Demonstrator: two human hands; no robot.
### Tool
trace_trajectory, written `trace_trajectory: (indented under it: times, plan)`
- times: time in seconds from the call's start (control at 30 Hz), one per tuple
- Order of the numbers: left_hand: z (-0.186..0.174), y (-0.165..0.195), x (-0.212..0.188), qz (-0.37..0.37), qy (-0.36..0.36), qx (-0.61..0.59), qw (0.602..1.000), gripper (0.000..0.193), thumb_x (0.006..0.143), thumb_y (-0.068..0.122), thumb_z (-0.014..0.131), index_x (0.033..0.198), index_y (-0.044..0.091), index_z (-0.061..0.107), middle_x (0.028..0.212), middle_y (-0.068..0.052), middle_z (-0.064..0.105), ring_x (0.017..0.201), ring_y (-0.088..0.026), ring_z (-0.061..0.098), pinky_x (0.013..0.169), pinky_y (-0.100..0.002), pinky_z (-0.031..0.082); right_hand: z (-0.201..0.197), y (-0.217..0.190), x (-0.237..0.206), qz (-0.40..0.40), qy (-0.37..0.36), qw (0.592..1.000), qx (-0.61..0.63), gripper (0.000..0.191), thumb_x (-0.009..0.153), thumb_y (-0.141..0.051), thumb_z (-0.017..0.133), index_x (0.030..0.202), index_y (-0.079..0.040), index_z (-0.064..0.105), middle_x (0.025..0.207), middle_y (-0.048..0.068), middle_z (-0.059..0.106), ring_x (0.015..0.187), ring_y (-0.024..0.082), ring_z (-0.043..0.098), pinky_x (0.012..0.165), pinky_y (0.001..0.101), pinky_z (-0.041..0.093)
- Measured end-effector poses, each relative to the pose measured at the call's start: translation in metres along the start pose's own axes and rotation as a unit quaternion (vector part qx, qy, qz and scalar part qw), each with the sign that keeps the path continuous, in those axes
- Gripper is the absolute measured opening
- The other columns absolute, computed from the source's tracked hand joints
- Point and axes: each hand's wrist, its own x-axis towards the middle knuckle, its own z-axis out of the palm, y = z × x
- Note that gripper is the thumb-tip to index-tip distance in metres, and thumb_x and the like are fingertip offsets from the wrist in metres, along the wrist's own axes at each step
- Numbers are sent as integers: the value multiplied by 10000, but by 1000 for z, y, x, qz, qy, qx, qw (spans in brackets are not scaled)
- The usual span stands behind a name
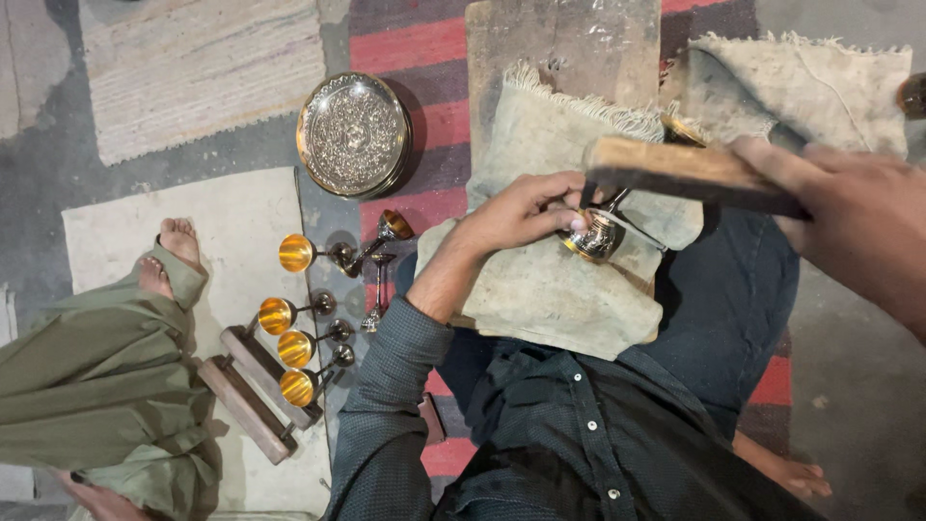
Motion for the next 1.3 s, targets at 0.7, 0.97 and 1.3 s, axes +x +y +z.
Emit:
trace_trajectory:
  times: [0.7, 0.97, 1.3]
  plan:
    - [-1, 8, 1, -26, 4, -25, 999, 373, 979, 147, 755, 1321, 50, 644, 1059, 27, 721, 1043, -72, 651, 953, -277, 538, -15, 1, 8, -117, 113, 984, 76, 594, 901, -201, 729, 1469, -176, 558, 1085, 136, 728, 896, 242, 733, 801, 361, 597]
    - [-2, 1, 0, -54, 2, -66, 996, 379, 982, 171, 770, 1314, 30, 655, 1000, -7, 672, 967, -84, 622, 873, -290, 526, -22, -8, 0, -144, 180, 960, 158, 516, 887, -167, 731, 1381, -134, 587, 1016, 151, 693, 879, 279, 707, 767, 396, 571]
    - [16, 37, 23, -5, 68, 48, 997, 410, 1021, 280, 714, 1361, 104, 567, 973, -20, 731, 931, -142, 738, 879, -321, 617, 87, 62, -66, -2, 113, 920, 375, 745, 842, -31, 802, 1507, 23, 470, 1043, 110, 647, 937, 197, 648, 815, 302, 547]
